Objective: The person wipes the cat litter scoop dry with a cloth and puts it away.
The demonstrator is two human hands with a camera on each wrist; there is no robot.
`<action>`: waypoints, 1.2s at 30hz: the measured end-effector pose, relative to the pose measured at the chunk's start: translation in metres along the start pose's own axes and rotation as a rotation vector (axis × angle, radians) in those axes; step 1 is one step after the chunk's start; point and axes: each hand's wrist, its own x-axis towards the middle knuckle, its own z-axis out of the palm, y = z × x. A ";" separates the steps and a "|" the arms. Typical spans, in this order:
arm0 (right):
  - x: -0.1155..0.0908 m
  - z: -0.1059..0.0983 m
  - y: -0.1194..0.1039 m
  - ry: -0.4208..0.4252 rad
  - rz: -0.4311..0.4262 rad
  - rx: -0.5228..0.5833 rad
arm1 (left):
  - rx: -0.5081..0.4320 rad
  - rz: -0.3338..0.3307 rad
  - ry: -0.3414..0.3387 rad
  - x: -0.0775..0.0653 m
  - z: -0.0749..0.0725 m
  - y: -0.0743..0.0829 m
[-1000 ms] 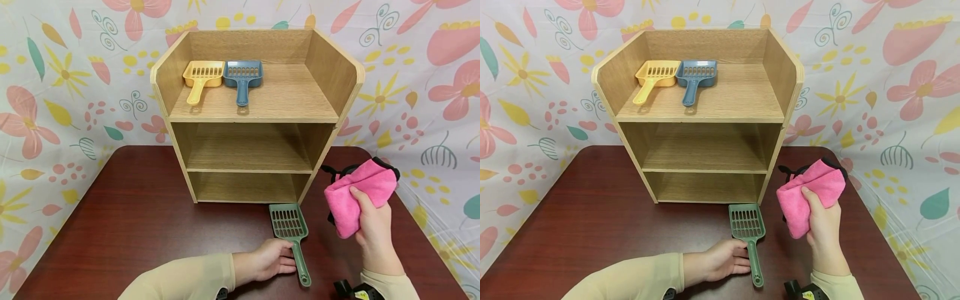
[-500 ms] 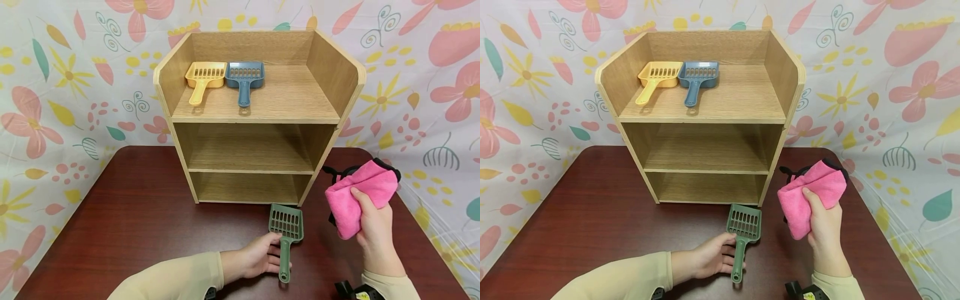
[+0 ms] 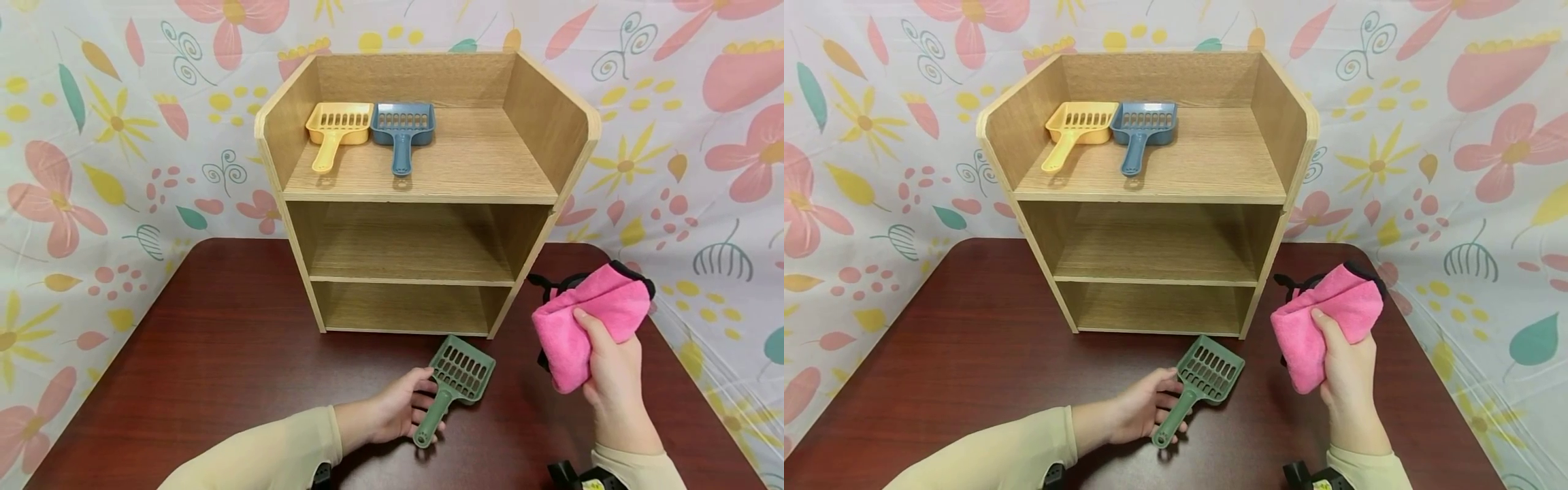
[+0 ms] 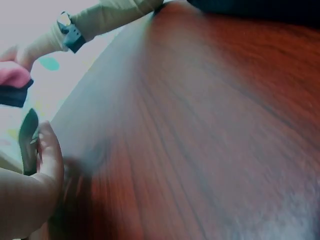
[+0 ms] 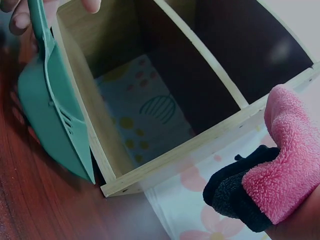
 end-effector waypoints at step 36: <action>0.002 0.002 0.004 0.030 0.029 -0.027 | -0.239 0.266 0.146 0.001 -0.070 0.021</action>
